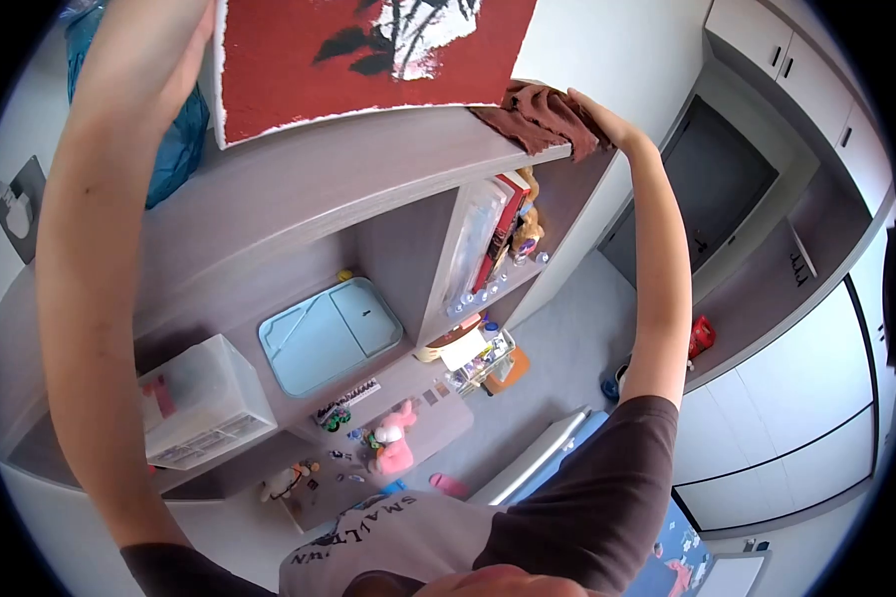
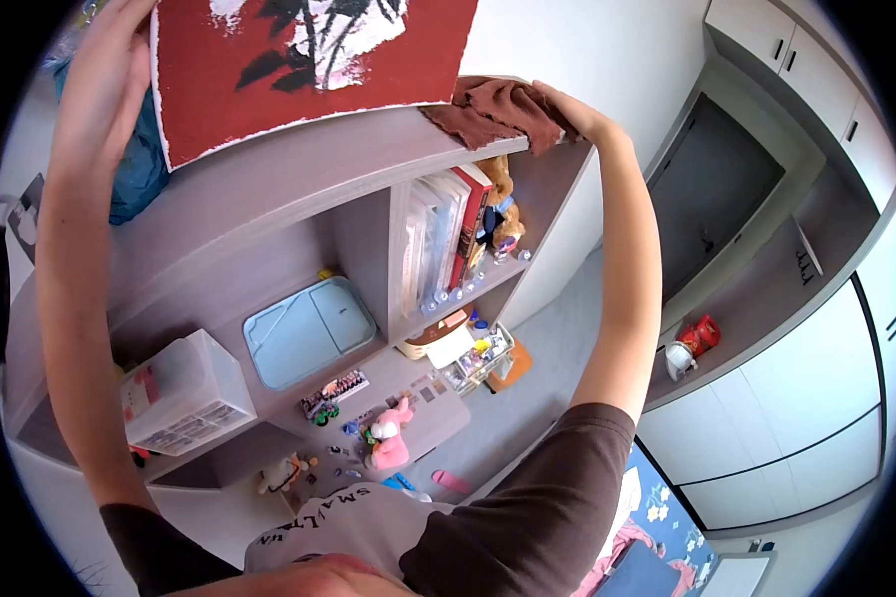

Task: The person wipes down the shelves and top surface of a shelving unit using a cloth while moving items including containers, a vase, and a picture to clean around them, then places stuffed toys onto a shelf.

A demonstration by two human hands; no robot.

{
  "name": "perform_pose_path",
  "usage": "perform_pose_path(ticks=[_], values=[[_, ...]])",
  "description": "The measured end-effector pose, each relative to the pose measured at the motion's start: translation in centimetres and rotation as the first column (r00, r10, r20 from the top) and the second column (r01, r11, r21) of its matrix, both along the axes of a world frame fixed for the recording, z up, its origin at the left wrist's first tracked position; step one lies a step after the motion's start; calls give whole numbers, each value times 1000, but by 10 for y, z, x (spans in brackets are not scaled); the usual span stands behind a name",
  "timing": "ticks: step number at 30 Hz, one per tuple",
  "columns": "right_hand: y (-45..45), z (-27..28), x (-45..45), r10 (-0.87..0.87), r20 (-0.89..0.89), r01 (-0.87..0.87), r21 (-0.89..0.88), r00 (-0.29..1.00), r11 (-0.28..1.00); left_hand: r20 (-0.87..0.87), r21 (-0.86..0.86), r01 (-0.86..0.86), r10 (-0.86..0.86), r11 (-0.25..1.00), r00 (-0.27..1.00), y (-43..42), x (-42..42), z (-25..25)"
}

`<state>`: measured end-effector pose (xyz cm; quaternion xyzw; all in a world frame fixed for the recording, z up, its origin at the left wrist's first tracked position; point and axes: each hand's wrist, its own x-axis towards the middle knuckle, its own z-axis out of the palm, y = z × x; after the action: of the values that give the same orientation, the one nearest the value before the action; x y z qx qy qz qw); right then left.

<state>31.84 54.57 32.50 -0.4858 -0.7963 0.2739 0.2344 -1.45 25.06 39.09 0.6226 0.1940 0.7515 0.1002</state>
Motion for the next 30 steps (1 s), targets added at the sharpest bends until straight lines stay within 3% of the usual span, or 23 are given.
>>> perform_pose_path(ticks=[2,3,5,8,12,15,18,21,24,25,28,30], values=[[2,-6,0,3,-71,-9,-88,998,996,-26,11,19,-19,1000,999,-2,-4,1],[1,-13,-3,-34,-86,32,-28,996,999,-40,6,46,-45,999,998,-4,-4,0],[-11,-6,-9,-96,45,94,37,994,995,-56,27,67,-66,997,996,-3,-5,1],[-32,-3,-21,-129,25,127,73,991,989,-56,35,71,-69,997,996,-3,-3,3],[-88,23,-46,16,-14,-16,-7,1000,1000,-12,28,16,-16,999,1000,-3,3,6],[-65,8,-64,150,78,-160,143,986,977,-3,33,12,-12,999,1000,-2,3,4],[-80,12,-70,236,81,-247,163,968,955,-27,54,28,-26,998,999,-2,-5,6],[-75,8,-76,228,-18,-223,153,973,963,-69,61,113,-108,992,992,-5,-11,7],[-75,6,-76,135,39,-140,225,990,964,-85,100,113,-104,989,991,-3,-12,9],[-73,-3,-79,193,-90,-144,390,977,909,-98,103,134,-124,986,987,-1,-15,10],[-69,-11,-88,42,-113,26,540,993,841,-86,94,141,-133,985,987,-2,-18,10],[-79,-9,-101,-25,-115,84,542,993,836,-44,104,87,-82,991,996,-3,-19,14]])
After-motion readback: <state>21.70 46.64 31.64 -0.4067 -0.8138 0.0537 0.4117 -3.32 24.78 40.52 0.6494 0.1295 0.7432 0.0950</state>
